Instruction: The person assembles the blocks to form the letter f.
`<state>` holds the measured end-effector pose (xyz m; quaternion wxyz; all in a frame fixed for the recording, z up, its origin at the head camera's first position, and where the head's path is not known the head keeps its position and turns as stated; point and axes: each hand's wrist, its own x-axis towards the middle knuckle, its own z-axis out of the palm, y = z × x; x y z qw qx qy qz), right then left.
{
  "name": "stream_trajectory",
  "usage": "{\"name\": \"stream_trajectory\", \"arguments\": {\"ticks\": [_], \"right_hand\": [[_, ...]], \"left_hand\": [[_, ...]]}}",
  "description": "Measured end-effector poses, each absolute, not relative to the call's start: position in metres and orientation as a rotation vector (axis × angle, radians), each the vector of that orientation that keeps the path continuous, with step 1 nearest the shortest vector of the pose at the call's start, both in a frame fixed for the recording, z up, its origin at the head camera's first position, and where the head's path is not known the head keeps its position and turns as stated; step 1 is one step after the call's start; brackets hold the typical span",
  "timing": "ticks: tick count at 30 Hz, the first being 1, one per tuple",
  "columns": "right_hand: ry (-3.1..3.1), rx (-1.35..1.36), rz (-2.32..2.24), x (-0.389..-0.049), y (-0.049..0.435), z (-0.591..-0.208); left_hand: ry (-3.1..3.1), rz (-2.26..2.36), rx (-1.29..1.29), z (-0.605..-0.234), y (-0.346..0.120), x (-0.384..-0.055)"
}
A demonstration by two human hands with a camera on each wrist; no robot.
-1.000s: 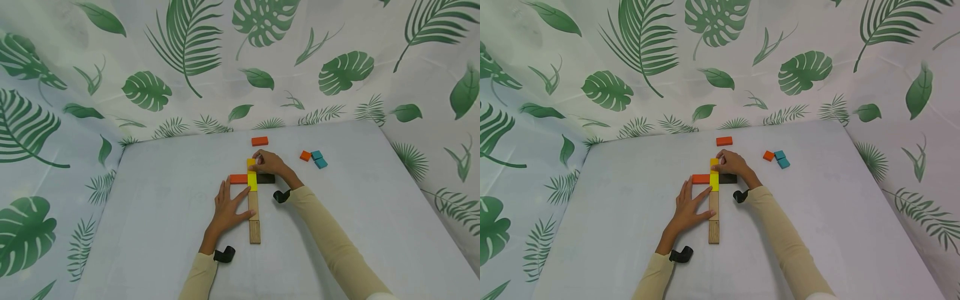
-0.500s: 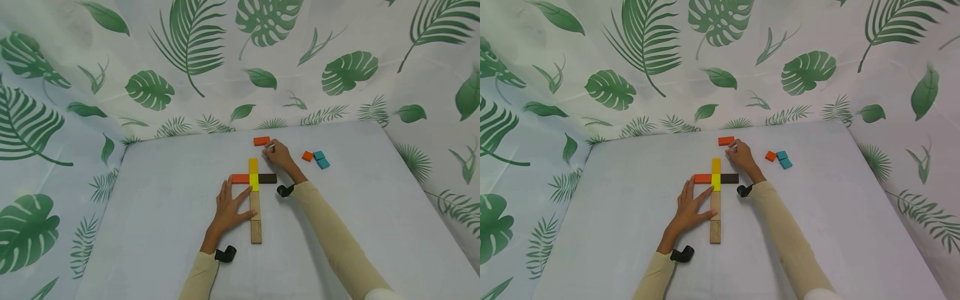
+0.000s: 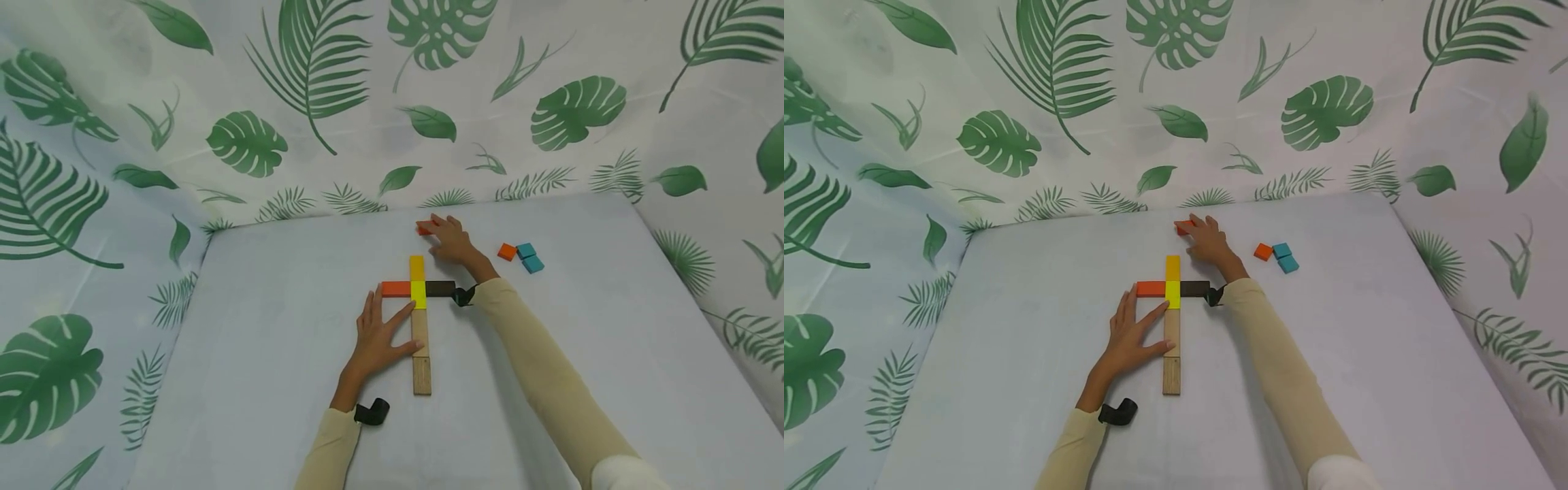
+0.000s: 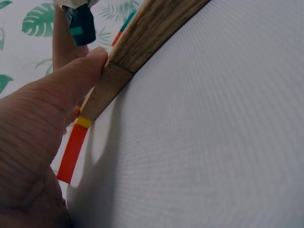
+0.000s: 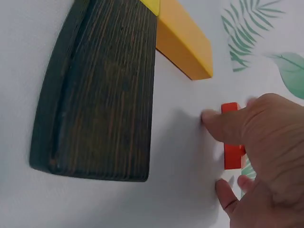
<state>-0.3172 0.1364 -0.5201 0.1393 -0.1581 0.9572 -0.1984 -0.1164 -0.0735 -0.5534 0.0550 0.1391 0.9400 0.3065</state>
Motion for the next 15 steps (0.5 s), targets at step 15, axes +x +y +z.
{"name": "stream_trajectory", "arguments": {"ticks": [15], "right_hand": [[2.825,-0.3,-0.529,-0.306,0.133,-0.508]], "left_hand": [[2.863,0.927,0.445,-0.551,-0.074,-0.115]]}}
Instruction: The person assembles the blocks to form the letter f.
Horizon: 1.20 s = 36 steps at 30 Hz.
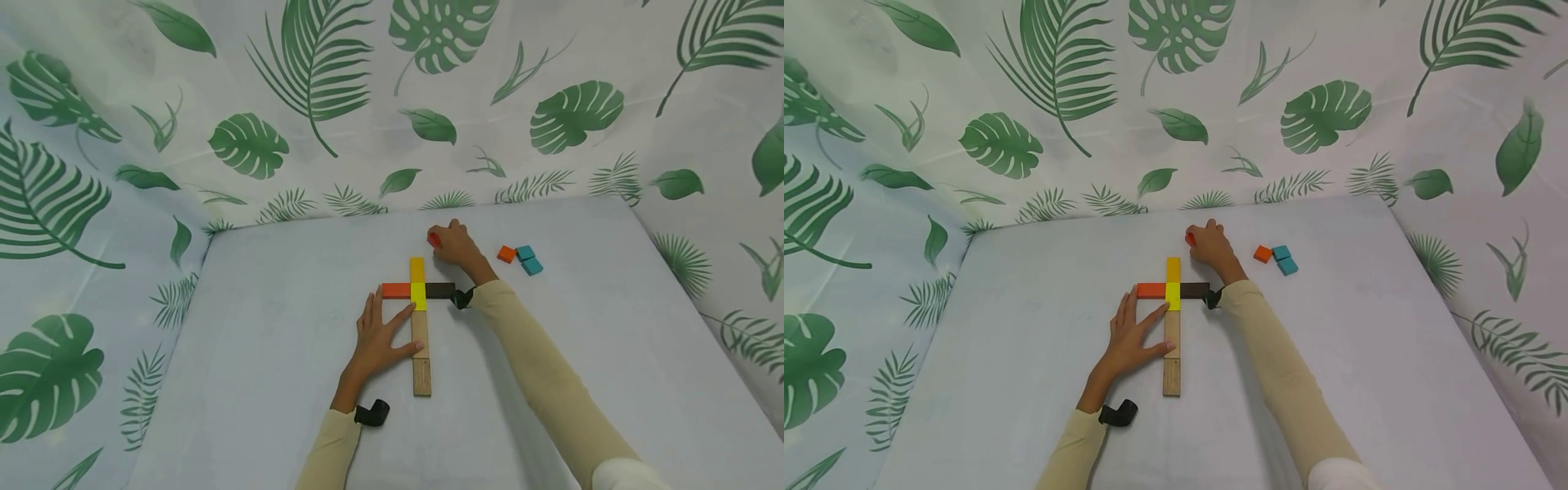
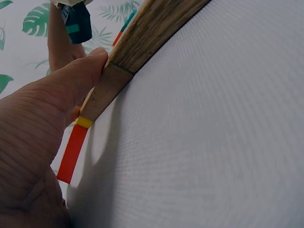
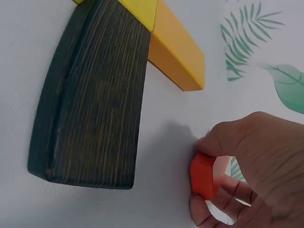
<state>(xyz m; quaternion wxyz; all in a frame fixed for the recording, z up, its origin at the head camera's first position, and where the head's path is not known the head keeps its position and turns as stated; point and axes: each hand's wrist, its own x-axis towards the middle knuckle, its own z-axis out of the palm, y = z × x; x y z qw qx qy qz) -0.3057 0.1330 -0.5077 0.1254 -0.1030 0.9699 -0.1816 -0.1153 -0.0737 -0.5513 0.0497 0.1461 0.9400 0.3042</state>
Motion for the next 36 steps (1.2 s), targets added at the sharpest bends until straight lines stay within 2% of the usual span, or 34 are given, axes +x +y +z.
{"name": "stream_trajectory", "arguments": {"ticks": [8,13,23,36], "right_hand": [[2.606,-0.018,-1.176,-0.314,0.141,-0.511],[2.435,0.091,-1.39,-0.315,0.143,-0.512],[2.286,0.147,-1.553,-0.316,0.135,-0.515],[2.64,0.09,-1.276,-0.31,0.115,-0.519]], "left_hand": [[2.857,0.954,0.447,-0.55,-0.074,-0.114],[2.881,0.989,0.481,-0.553,-0.075,-0.114],[2.869,0.955,0.454,-0.552,-0.075,-0.114],[2.863,0.97,0.457,-0.551,-0.075,-0.116]]}}
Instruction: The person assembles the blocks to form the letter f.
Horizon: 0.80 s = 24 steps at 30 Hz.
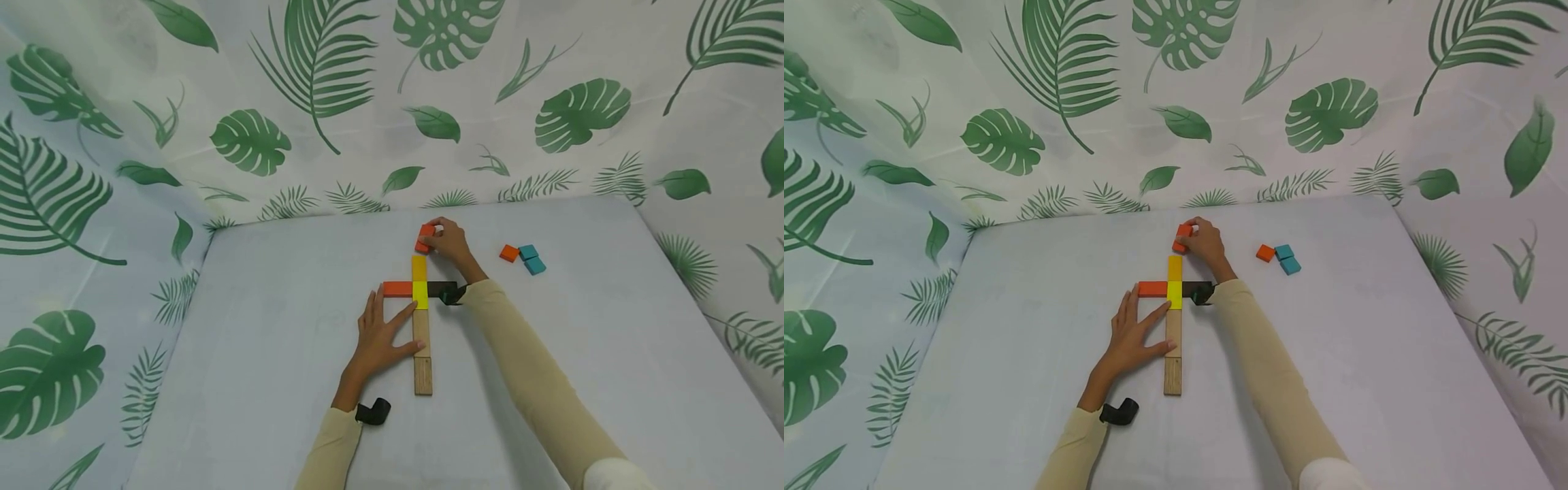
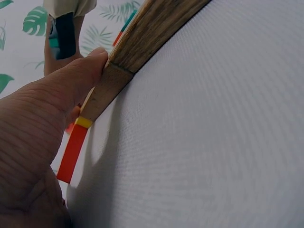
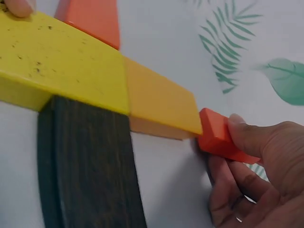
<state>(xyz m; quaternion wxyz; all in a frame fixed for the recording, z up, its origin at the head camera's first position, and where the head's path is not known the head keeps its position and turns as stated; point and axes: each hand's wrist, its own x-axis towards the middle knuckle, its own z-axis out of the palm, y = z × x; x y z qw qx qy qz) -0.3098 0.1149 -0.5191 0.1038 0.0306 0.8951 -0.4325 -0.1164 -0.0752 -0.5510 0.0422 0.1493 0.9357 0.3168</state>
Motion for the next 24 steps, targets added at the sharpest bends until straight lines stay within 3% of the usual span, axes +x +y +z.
{"name": "stream_trajectory", "arguments": {"ticks": [24], "right_hand": [[2.773,-0.111,-1.079,-0.3037,0.1148,-0.5209]], "left_hand": [[2.871,0.921,0.438,-0.5548,-0.0748,-0.1167]]}}
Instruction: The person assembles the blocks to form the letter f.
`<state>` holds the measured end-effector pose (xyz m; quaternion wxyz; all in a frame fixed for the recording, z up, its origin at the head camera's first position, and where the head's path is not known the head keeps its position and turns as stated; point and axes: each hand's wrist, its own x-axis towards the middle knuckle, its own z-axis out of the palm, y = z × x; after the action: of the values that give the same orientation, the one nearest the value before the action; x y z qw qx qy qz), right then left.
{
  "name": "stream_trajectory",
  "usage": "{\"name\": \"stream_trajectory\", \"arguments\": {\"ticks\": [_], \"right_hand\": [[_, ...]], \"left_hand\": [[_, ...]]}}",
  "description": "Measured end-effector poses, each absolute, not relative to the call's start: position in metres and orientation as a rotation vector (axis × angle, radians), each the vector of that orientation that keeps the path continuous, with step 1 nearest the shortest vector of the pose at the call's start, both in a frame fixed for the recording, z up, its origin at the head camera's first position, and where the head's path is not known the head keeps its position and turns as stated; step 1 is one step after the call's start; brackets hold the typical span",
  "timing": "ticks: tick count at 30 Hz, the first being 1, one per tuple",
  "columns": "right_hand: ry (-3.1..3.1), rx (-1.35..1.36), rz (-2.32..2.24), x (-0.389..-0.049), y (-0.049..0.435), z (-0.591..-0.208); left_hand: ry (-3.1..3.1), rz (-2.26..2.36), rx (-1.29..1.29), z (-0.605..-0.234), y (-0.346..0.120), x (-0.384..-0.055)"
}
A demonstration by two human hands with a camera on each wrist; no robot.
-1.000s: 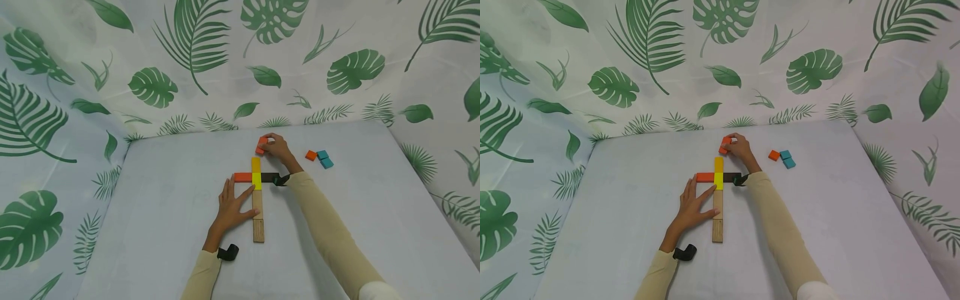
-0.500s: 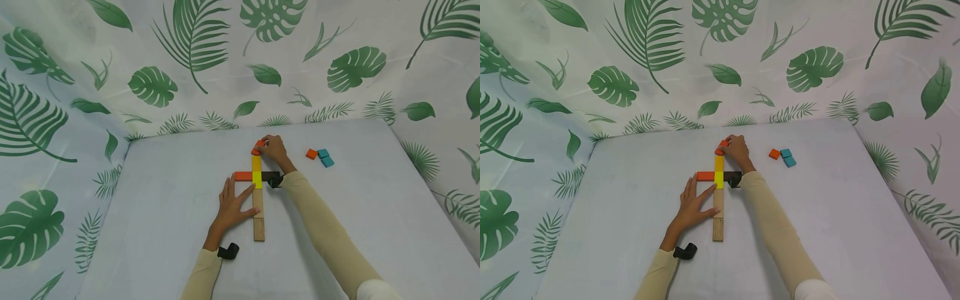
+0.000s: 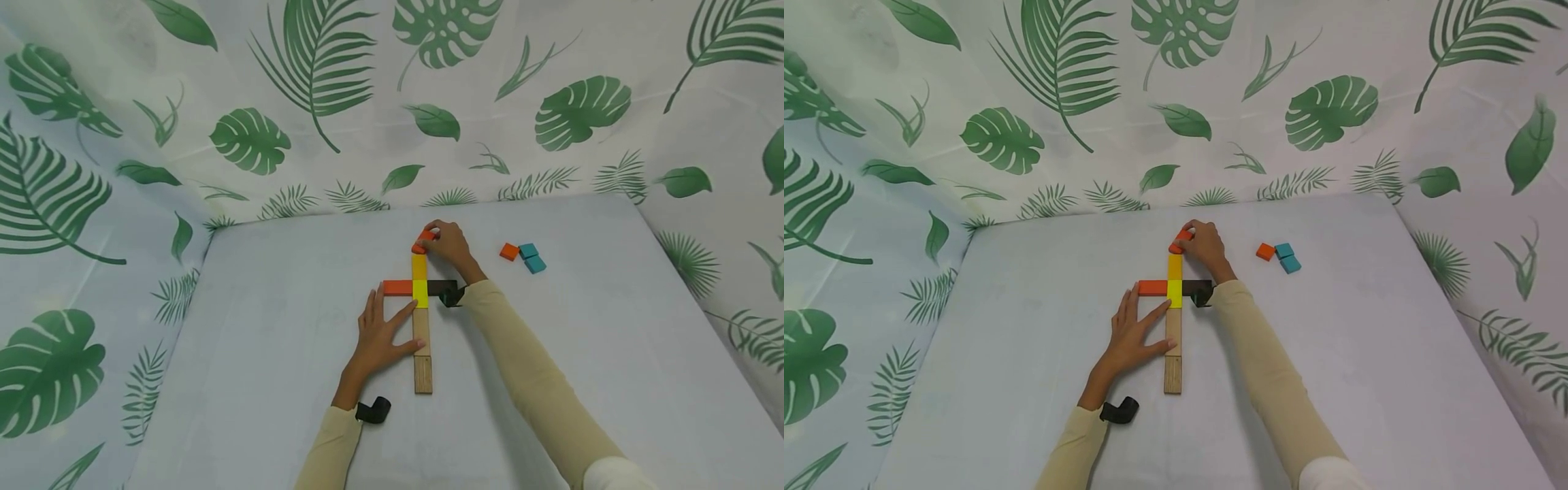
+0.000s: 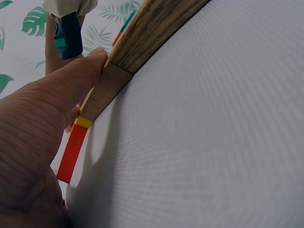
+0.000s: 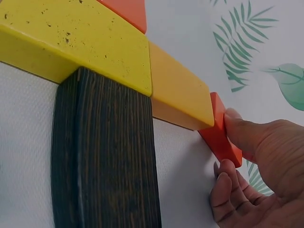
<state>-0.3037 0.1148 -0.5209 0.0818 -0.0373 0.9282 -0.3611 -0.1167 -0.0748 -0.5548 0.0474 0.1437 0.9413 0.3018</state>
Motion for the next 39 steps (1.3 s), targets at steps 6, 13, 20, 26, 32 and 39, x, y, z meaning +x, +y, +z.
{"name": "stream_trajectory", "arguments": {"ticks": [6,13,20,26,32,39], "right_hand": [[2.754,-0.07,-1.082,-0.3058,0.1159,-0.522],[2.732,-0.04,-1.089,-0.306,0.1173,-0.5214],[2.724,-0.035,-1.104,-0.3057,0.1178,-0.521],[2.725,-0.027,-1.11,-0.3041,0.1169,-0.5188],[2.743,-0.034,-1.098,-0.3035,0.1166,-0.5194],[2.759,-0.051,-1.079,-0.3057,0.1175,-0.5223]], "left_hand": [[2.871,0.92,0.441,-0.555,-0.0739,-0.117],[2.864,0.9,0.442,-0.5573,-0.0739,-0.1175],[2.859,0.912,0.438,-0.5573,-0.074,-0.1173],[2.857,0.92,0.431,-0.5554,-0.0738,-0.1168],[2.864,0.909,0.439,-0.5541,-0.0741,-0.1166],[2.872,0.919,0.449,-0.555,-0.0746,-0.117]]}}
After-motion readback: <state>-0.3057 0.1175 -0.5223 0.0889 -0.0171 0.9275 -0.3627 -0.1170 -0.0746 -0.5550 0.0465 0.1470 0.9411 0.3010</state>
